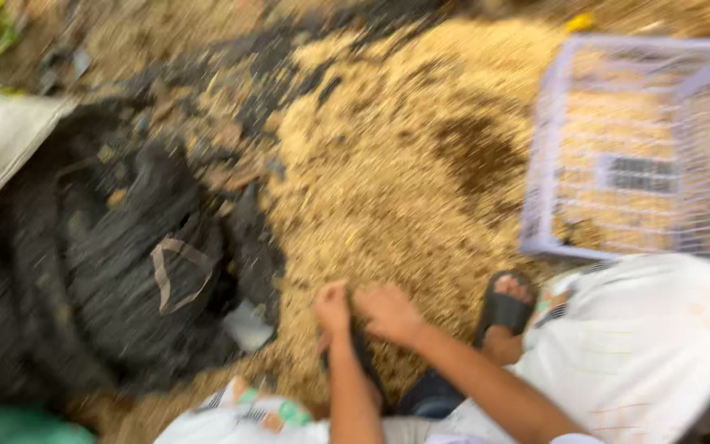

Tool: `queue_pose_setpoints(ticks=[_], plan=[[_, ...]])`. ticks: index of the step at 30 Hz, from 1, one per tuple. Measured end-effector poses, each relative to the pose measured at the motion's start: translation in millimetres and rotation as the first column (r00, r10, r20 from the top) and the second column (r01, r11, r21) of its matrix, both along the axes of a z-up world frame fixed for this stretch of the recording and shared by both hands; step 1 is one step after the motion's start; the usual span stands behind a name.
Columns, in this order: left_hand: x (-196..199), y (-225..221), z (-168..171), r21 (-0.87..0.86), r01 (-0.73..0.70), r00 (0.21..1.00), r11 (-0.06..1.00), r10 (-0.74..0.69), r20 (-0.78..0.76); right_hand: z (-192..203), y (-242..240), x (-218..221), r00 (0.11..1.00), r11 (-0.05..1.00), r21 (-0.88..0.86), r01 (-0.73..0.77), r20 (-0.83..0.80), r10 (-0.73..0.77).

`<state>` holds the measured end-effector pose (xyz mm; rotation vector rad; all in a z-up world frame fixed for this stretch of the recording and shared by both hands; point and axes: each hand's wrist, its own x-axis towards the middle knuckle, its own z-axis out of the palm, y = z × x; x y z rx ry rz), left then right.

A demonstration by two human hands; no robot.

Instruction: The person sits on the ground and sifts through a large pile of loose straw-like material by hand. They pick up dark, dried organic matter, break it apart, and place the pieces into a nearby white plastic crate.

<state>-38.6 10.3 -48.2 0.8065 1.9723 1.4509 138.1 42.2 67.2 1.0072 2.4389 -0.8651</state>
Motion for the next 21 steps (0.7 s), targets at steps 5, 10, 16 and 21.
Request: queue_pose_setpoints(ticks=[5, 10, 16, 21], plan=[[-8, 36, 24, 0.044, -0.15, 0.892, 0.988, 0.155, -0.424, -23, -21, 5, 0.974, 0.957, 0.203, -0.205, -0.053, 0.22], [108, 179, 73, -0.107, 0.192, 0.913, 0.976, -0.218, -0.345, 36, 58, 60, 0.994, 0.962, 0.272, -0.036, -0.086, 0.061], [91, 92, 99, -0.217, 0.369, 0.872, 0.904, -0.418, -0.256, 74, 25, 68, 0.983, 0.984, 0.18, 0.008, -0.181, 0.025], [16, -20, 26, -0.114, 0.377, 0.871, 0.919, -0.394, -0.293, -11, -40, 11, 0.978, 0.978, 0.207, 0.008, -0.205, 0.035]])
